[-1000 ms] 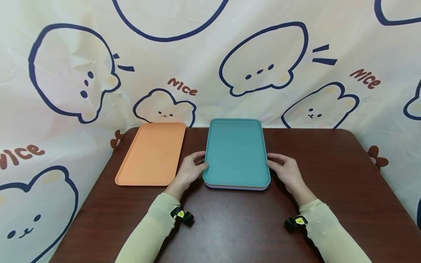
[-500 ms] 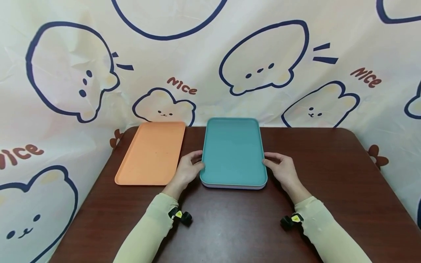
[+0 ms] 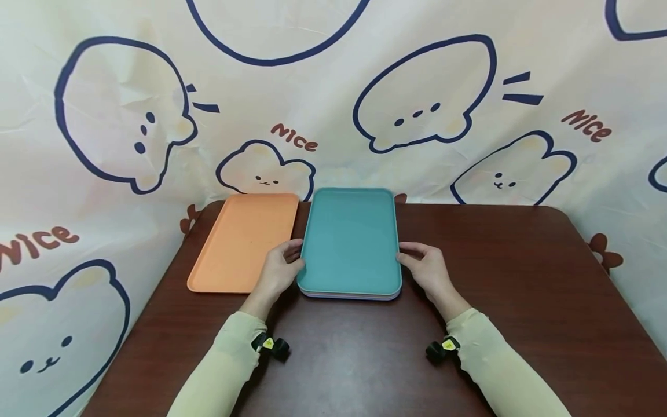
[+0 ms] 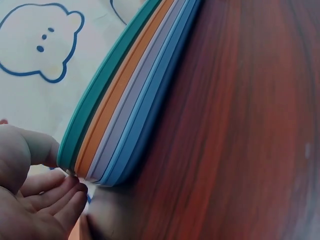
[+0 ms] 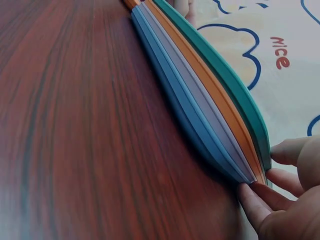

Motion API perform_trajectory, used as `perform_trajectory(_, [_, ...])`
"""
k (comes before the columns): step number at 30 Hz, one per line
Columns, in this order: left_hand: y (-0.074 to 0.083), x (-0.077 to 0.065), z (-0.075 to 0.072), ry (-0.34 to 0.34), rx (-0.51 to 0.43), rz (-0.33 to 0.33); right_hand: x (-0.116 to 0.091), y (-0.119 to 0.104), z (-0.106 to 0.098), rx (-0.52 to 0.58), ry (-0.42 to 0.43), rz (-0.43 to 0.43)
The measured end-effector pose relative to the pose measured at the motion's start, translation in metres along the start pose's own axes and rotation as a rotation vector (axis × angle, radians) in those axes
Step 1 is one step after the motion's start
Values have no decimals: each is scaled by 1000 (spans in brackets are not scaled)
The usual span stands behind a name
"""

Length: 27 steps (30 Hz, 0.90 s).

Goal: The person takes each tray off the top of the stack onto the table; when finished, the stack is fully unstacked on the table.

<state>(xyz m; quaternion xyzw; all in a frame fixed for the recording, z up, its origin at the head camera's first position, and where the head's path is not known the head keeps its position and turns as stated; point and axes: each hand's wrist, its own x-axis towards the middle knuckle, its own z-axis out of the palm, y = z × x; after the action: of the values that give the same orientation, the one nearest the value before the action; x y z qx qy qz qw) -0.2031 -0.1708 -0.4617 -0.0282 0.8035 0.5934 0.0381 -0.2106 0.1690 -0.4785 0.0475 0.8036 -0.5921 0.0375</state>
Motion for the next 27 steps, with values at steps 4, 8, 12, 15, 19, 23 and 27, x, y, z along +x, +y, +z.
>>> perform_trajectory(4, [-5, 0, -11, 19, 25, 25, 0, -5, 10, 13, -7, -13])
perform_trajectory(8, [-9, 1, -19, 49, 26, 49, 0, -9, 20, 22, -8, -22])
perform_trajectory(12, [-13, 1, -25, 65, 5, 30, 1, -11, 28, 24, -6, -11])
perform_trajectory(15, [-16, 1, -28, 50, -11, -3, 0, -13, 34, 25, -7, -7])
perform_trajectory(19, [-18, 1, -31, 13, -24, -35, 0, -14, 40, 15, 3, -15])
perform_trajectory(23, [-19, 3, -34, -18, -30, -52, 0, -16, 44, 2, 22, -20])
perform_trajectory(27, [-21, 4, -36, -31, -24, -68, 2, -17, 46, -8, 25, -33])
